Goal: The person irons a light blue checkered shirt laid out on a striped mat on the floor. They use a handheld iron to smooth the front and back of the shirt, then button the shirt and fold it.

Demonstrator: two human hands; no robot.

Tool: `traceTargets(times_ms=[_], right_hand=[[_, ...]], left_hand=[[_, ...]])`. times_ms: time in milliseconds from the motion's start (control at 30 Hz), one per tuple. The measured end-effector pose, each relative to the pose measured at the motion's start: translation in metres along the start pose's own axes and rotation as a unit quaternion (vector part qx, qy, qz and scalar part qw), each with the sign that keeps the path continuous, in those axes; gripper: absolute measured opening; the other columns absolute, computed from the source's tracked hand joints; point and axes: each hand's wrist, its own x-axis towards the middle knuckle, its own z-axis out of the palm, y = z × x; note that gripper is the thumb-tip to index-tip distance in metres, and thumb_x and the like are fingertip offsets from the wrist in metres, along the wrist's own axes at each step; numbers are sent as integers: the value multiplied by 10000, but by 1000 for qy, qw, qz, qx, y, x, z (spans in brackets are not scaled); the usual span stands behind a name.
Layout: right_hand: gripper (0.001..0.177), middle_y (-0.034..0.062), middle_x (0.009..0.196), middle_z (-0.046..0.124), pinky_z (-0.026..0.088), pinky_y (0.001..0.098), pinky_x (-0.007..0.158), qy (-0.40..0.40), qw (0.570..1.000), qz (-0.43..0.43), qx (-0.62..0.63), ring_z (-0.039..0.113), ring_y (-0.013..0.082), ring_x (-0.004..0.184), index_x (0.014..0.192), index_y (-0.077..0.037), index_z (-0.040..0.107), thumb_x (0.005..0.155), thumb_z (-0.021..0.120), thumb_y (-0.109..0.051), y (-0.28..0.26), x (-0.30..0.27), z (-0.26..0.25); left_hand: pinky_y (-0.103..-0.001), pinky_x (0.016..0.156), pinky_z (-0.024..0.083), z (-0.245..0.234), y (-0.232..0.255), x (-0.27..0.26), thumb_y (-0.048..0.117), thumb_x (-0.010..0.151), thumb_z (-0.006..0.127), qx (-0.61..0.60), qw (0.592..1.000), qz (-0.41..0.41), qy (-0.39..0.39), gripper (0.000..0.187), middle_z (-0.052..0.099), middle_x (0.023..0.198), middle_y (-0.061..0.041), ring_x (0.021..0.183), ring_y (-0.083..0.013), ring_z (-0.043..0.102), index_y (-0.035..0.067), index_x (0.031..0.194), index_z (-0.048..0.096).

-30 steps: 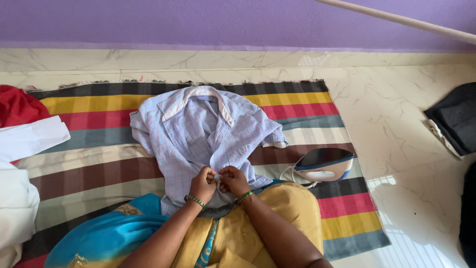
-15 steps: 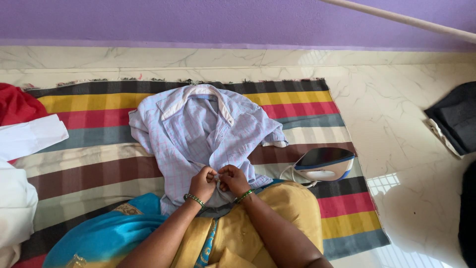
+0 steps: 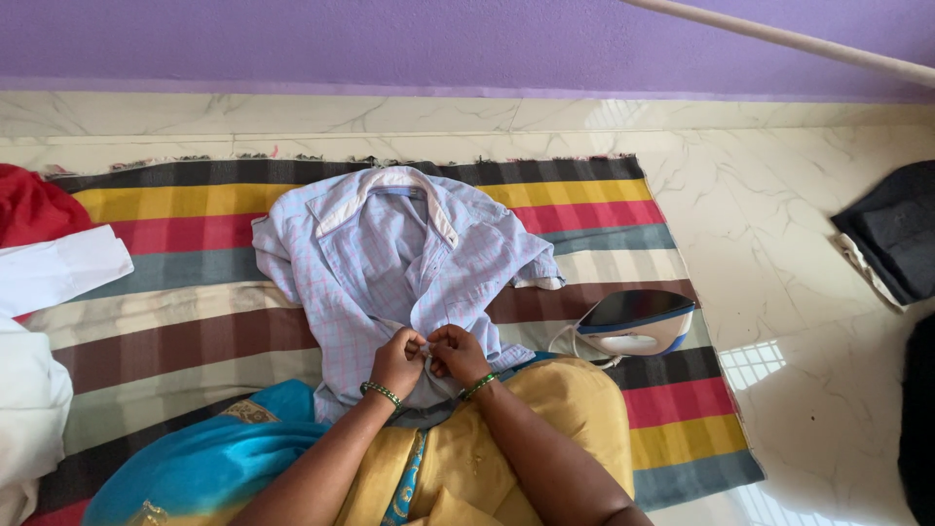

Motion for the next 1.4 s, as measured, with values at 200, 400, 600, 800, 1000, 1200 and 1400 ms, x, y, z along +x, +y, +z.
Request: traceTargets(times_ms=[200,400,600,800,1000,1200,1400], right_hand=[[173,66,793,695,549,261,525,-1,1000,-4,7,667,133,594,1104,9,629,943,655,-49,-3,2,1],[151,55,772,686,530,256,519,2,1000,-15,-16,647,118,593,1089,13,638,949,652,-41,-10,0,2],[187,44,746,633,506,274,533,98,974,-185,-86,607,115,604,1100,1,668,920,700,-43,-27,45,-50],[468,76,858,644,507,293,527,338,932,-129,-20,604,151,683,1245,-15,592,876,797,-215,-51,114,-144],[887,144,1106,647,556,379,539,407,912,2,-57,642,223,824,1473,-60,380,763,832,-338,-78,129,-158],[796,200,1212,626,502,319,782,413,871,-35,-263,590,186,948,1363,41,519,792,934,-327,-72,149,-168],[275,32,856,660,478,324,642,294,949,-113,5,564,151,754,1042,60,727,896,780,-167,-80,150,-179]], left_hand=[[-307,715,597,-2,0,3,-9,814,715,-5,1000,-7,-4,196,761,828,-73,764,-166,762,55,993,667],[-304,721,603,-3,2,5,15,807,732,-3,1000,1,8,203,770,827,-77,771,-171,771,58,994,667],[-353,732,590,-39,3,33,167,821,761,32,996,-11,79,255,774,864,-91,808,-219,763,70,1040,675],[-431,859,551,-108,-50,110,249,816,785,95,945,1,312,483,659,1145,-217,889,-342,707,-15,1178,605],[-517,967,483,-159,-91,155,434,753,886,102,888,-210,396,965,557,1295,-300,1147,-456,600,-47,1440,409],[-495,1029,475,-164,-121,173,462,723,896,51,906,-238,345,1103,633,1254,-300,1200,-445,609,-78,1491,319],[-405,693,445,-176,-145,185,222,903,749,-167,939,-203,219,339,637,877,-100,737,-230,544,-71,1072,718]])
